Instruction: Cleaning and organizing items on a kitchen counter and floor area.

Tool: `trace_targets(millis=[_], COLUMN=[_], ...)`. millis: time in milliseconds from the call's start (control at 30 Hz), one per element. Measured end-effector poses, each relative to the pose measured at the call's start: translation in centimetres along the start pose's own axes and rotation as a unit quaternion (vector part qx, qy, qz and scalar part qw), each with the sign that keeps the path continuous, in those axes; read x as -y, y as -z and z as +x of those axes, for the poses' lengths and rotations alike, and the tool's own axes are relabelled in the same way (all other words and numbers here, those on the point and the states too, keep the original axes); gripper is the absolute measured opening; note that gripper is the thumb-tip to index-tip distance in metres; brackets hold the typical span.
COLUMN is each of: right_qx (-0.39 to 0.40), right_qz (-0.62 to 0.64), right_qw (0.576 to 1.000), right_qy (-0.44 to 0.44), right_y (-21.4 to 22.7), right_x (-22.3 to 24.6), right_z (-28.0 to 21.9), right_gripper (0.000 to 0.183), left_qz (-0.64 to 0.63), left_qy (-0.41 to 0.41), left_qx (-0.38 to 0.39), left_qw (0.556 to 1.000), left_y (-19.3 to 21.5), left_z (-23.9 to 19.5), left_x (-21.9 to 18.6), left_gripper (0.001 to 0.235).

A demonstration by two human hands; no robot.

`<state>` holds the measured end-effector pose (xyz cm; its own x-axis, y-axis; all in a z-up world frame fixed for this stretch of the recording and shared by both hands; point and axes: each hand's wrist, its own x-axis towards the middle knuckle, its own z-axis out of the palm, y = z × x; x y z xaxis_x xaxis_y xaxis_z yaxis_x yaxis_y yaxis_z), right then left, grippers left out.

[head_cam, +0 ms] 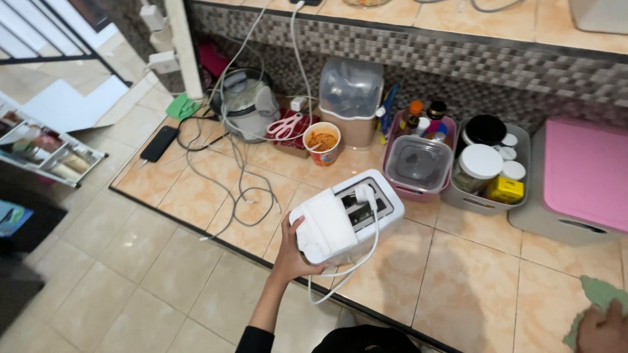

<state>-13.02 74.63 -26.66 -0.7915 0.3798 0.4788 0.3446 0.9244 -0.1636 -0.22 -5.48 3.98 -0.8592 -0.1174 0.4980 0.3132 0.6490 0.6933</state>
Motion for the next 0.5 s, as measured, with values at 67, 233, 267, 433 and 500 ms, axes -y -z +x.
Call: trace_targets(millis=[67,233,267,433,500], right_qx=[-0.030,-0.038,-0.041,-0.025,-0.002], right_qz=[-0.063,-0.150,-0.235,-0.045,0.036], right_qw=[0.997,0.987,0.970,0.998,0.999], right_qy=[0.029,0.045,0.052,0.026,0.024], right_y=[-0.6,3.0,3.3,8.6,10.7], right_x=[-1.1,1.0,1.3,5.2,6.8], right_z=[-0.6,-2.2,-2.4,-3.3,-3.4], right_gripper=[0.045,0.045,0.047,0.051,0.056], left_qz=[-0.028,-0.086,-0.099,-0.110,-0.129], left_qy=[-0.006,-0.046,-0.050,-0.048,-0.074], left_qx=[0.045,0.152,0.155,0.166,0.170], left_qw=[0.999,0.984,0.982,0.979,0.974], left_y=[0.2,-0.3,-0.8,-3.3,-4.5], left_z=[0.0,0.1,0.1,0.5,1.0], left_x=[0.8,1.0,0.9,0.0,-0.2], left_gripper=[0.134,0.136,0.136,0.134,0.133])
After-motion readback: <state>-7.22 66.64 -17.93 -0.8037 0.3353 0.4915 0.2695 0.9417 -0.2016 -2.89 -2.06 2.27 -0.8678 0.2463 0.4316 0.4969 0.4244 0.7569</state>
